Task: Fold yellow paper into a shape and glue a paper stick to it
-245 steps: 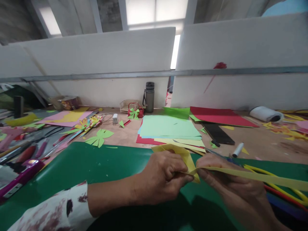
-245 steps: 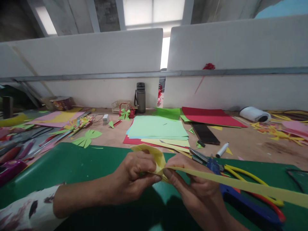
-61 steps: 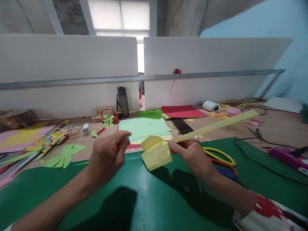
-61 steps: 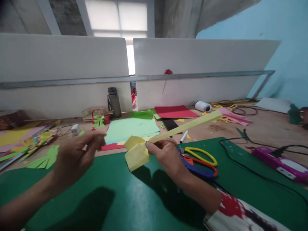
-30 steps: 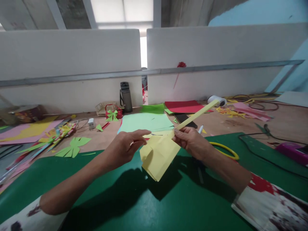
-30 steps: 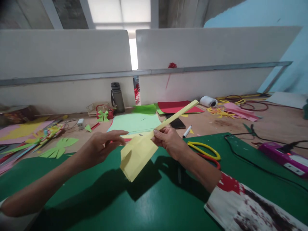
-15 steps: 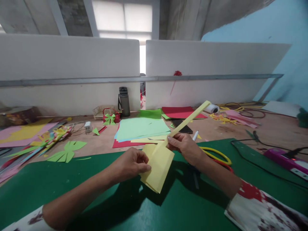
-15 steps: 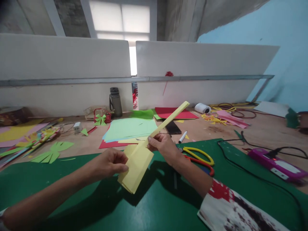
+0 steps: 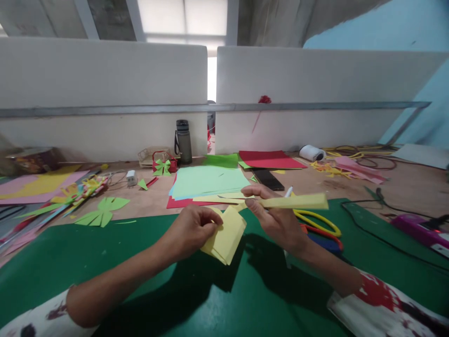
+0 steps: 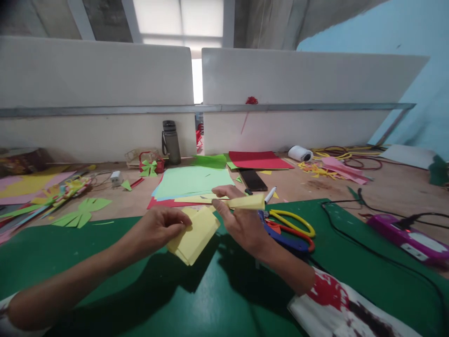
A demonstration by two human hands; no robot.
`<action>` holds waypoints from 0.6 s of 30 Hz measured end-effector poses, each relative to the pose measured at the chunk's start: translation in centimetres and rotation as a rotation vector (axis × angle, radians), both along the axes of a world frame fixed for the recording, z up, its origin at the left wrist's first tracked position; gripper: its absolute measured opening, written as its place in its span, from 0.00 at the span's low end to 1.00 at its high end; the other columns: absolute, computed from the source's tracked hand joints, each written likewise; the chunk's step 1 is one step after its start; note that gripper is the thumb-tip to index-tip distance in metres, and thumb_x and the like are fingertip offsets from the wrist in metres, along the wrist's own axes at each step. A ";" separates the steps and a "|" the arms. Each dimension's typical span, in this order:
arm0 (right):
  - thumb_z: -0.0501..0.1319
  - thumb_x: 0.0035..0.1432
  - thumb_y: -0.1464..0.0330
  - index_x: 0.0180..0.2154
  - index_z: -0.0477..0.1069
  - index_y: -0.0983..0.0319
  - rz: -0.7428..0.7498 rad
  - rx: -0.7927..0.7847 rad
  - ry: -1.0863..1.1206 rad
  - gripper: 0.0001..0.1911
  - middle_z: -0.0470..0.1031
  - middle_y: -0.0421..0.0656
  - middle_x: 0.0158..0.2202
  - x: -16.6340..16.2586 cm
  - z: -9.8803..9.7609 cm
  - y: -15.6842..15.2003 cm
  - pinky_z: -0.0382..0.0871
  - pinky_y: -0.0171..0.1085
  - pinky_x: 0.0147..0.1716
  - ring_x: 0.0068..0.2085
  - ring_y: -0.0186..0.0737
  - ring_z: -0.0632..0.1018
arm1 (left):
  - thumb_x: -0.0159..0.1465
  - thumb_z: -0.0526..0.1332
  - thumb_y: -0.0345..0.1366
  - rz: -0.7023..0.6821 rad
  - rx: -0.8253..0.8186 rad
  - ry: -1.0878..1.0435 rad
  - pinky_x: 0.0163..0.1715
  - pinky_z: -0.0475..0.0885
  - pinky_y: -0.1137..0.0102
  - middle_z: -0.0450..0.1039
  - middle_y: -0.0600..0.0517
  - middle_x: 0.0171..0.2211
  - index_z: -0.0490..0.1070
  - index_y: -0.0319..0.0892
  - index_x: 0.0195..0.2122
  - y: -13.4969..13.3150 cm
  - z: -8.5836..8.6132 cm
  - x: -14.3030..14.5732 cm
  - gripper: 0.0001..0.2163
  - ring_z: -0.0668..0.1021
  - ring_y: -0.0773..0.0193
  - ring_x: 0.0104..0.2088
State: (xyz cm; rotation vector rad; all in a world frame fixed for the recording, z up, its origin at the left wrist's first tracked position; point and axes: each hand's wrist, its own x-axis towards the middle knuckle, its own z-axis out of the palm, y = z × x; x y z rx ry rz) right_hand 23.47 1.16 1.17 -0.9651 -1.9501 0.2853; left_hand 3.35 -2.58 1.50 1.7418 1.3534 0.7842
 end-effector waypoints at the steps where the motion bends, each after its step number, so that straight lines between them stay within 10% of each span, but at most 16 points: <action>1: 0.54 0.61 0.67 0.43 0.68 0.61 0.030 0.088 -0.043 0.10 0.74 0.46 0.43 -0.1 -0.2 -0.1 0.66 0.44 0.47 0.46 0.43 0.73 | 0.53 0.55 0.29 0.010 -0.022 -0.008 0.21 0.60 0.76 0.71 0.53 0.25 0.75 0.37 0.31 0.0 0.0 0.0 0.10 0.68 0.69 0.24; 12: 0.48 0.55 0.78 0.45 0.67 0.68 0.130 0.422 -0.513 0.17 0.72 0.56 0.44 -0.8 -0.9 -0.4 0.70 0.47 0.43 0.46 0.49 0.72 | 0.57 0.52 0.29 -0.203 -0.217 -0.093 0.22 0.61 0.75 0.62 0.57 0.18 0.73 0.36 0.35 -0.3 0.4 0.4 0.11 0.65 0.71 0.20; 18: 0.49 0.52 0.79 0.45 0.66 0.67 0.214 0.219 -0.534 0.18 0.72 0.53 0.42 -1.3 -1.7 -0.3 0.69 0.44 0.42 0.46 0.47 0.72 | 0.59 0.53 0.29 -0.239 0.255 0.333 0.21 0.59 0.75 0.70 0.53 0.22 0.75 0.40 0.32 -1.3 0.1 0.4 0.10 0.67 0.69 0.21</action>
